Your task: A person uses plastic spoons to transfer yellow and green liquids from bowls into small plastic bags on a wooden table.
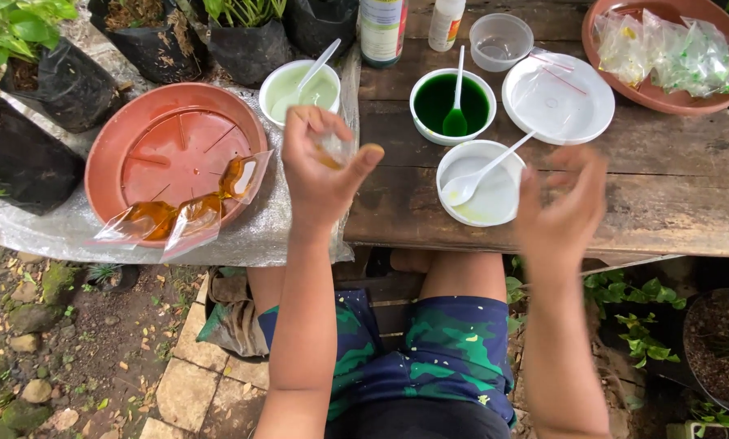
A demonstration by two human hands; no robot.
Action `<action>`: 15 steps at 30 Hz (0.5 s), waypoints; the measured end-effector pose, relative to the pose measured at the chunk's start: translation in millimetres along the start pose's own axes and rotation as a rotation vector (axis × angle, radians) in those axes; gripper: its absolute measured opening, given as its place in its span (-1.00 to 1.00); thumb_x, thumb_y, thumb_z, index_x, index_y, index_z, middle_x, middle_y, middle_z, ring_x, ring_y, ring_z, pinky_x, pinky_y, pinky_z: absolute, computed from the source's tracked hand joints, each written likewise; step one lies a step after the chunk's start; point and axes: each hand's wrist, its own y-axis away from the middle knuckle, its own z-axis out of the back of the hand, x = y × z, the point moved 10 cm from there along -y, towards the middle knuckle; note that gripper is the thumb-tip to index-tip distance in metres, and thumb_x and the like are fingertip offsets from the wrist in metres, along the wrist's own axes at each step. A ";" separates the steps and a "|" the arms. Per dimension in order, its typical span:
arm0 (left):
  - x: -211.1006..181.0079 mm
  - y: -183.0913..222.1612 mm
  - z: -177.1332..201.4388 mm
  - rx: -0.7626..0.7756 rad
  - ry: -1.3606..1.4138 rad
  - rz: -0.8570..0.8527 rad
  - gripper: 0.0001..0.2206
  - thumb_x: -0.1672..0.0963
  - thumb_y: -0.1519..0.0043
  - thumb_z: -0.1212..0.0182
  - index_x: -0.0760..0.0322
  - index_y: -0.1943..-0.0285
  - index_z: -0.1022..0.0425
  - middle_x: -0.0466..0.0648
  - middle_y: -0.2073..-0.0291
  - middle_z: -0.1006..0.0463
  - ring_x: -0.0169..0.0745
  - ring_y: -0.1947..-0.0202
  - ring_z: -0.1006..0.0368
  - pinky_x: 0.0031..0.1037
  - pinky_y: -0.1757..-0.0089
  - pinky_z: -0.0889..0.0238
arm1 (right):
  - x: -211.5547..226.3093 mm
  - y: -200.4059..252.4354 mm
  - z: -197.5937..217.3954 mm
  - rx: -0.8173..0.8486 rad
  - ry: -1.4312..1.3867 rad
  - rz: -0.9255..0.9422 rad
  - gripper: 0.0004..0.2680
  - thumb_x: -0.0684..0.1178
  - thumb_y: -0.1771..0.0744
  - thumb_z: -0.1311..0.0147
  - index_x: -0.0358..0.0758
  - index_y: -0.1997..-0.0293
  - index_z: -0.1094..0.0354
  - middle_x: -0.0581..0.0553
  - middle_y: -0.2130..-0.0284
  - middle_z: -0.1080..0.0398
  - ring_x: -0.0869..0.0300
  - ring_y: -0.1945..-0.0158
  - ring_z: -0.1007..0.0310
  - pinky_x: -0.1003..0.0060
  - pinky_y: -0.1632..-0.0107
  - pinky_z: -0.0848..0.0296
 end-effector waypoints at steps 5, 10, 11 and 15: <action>-60.8 -63.1 -12.3 0.030 0.073 -0.123 -0.51 -0.15 -0.19 -0.30 0.18 0.16 -0.15 -0.13 0.41 -0.29 -0.28 0.37 -0.24 -0.39 0.13 -0.21 | 136.3 133.2 -65.9 0.467 -0.451 0.006 -0.81 0.08 -0.35 -0.05 -0.17 0.06 -0.41 -0.12 0.20 -0.45 0.06 0.10 -0.48 0.17 -0.03 -0.42; -82.1 -85.3 -9.3 0.011 0.155 -0.221 -0.57 -0.10 -0.26 -0.31 0.19 0.05 -0.22 -0.07 0.37 -0.31 -0.26 0.33 -0.26 -0.39 0.15 -0.18 | 183.5 168.7 -67.6 0.431 -0.714 0.193 -0.86 -0.07 -0.41 -0.01 -0.29 0.01 -0.32 -0.28 0.12 -0.31 -0.03 0.08 -0.43 0.16 0.02 -0.48; -77.0 -86.9 -6.7 0.025 0.220 -0.200 -0.58 -0.05 -0.27 -0.36 0.18 -0.02 -0.23 -0.05 0.34 -0.32 -0.26 0.33 -0.27 -0.40 0.19 -0.22 | 191.5 170.8 -66.5 0.498 -0.737 0.214 -0.86 -0.07 -0.42 0.04 -0.33 0.05 -0.32 -0.28 0.16 -0.33 -0.03 0.13 -0.40 0.17 0.06 -0.45; -91.9 -89.8 3.1 0.050 0.172 -0.232 -0.56 -0.07 -0.27 -0.32 0.17 0.09 -0.12 -0.07 0.38 -0.23 -0.25 0.38 -0.21 -0.41 0.22 -0.19 | 194.2 212.6 -71.5 0.946 -0.767 0.277 -0.76 0.07 -0.47 0.12 -0.31 0.08 -0.36 -0.20 0.27 -0.42 -0.05 0.27 -0.48 0.17 0.13 -0.49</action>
